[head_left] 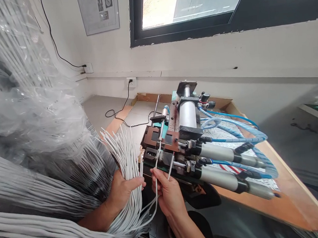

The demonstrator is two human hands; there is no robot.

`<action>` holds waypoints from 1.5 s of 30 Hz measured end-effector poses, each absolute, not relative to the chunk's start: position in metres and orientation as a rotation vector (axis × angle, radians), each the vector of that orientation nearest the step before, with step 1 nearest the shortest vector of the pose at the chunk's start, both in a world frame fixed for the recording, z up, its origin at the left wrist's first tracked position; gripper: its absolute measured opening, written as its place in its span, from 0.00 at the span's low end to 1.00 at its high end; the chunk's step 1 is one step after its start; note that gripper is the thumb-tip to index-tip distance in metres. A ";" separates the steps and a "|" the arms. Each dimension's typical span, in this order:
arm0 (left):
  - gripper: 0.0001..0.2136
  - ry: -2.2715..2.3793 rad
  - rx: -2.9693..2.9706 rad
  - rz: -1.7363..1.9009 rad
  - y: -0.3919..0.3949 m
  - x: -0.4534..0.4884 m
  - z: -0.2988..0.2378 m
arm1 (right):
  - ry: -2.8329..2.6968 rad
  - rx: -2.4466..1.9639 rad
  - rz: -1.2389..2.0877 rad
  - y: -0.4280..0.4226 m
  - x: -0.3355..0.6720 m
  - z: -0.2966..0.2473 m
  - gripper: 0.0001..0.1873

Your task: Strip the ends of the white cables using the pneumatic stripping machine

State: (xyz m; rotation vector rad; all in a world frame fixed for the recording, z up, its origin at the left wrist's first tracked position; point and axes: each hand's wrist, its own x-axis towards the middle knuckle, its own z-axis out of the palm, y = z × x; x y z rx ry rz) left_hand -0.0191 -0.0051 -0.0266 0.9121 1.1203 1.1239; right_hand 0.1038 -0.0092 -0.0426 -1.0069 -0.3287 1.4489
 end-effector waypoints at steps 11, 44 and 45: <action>0.10 1.041 1.023 1.280 0.007 -0.015 -0.008 | -1.192 -1.454 1.133 -0.019 0.113 -0.096 0.14; 0.10 1.007 1.031 1.329 0.032 -0.004 0.011 | -0.092 -0.844 1.570 0.005 0.110 -0.035 0.12; 0.10 1.013 1.035 1.321 0.032 -0.004 0.010 | -0.081 -0.838 1.584 0.006 0.110 -0.034 0.12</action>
